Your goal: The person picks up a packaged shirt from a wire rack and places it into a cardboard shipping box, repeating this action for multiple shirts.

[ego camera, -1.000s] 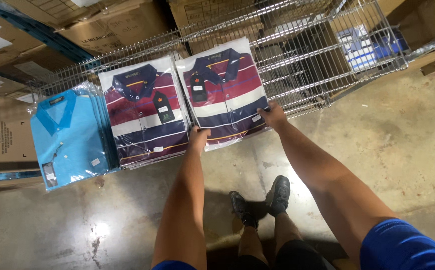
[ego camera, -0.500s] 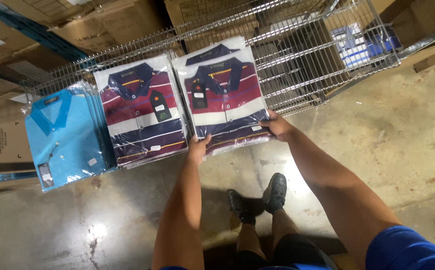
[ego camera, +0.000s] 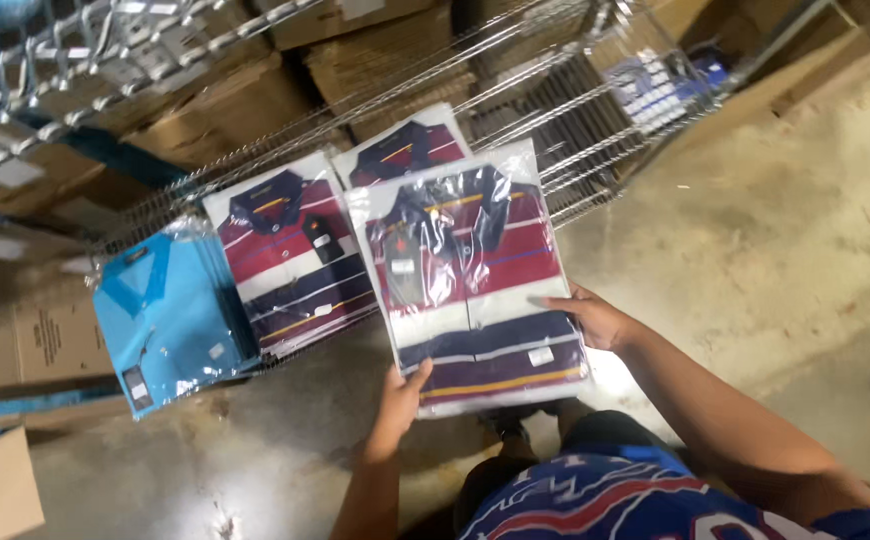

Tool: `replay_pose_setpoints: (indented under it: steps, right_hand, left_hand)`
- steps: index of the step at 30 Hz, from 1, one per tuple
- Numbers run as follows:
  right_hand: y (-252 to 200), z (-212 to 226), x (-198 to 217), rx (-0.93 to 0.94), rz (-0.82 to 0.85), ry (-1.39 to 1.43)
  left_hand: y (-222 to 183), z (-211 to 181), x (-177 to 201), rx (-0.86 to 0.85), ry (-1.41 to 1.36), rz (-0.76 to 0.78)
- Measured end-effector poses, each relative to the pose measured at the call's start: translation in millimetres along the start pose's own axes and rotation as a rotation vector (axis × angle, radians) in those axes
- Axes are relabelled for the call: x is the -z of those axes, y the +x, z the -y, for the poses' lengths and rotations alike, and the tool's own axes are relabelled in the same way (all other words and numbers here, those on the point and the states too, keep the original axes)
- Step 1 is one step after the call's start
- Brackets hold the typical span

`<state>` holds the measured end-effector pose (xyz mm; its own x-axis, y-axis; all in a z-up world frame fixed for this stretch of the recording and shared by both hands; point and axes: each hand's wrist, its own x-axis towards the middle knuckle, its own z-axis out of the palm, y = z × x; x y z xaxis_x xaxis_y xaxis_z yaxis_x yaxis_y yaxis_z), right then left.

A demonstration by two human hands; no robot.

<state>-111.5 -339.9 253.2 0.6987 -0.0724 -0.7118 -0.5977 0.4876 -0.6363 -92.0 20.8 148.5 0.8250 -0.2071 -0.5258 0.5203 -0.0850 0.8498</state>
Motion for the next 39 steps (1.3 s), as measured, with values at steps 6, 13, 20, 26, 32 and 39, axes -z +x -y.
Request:
replay_pose_setpoints:
  steps: [6,13,20,26,32,39]
  right_hand:
    - [-28,16,24,0.057,-0.083,-0.129]
    - [10,-6,127,0.438,-0.113,0.088]
    - [-51,41,248,0.576,-0.202,0.132]
    - [-148,79,354,0.668,-0.232,0.300]
    - [-178,87,467,0.755,-0.349,0.397]
    - [-191,82,561,0.769,-0.485,0.465]
  left_hand:
    - [-41,-15,-24,0.021,0.139,0.084]
    - [-16,4,-70,-0.120,0.026,0.128]
    - [-49,-69,-219,0.082,-0.119,0.272]
    - [-18,-56,-347,0.214,-0.104,0.397]
    - [-44,-101,-483,0.242,-0.047,0.529]
    - [51,-59,-577,0.361,-0.043,0.736]
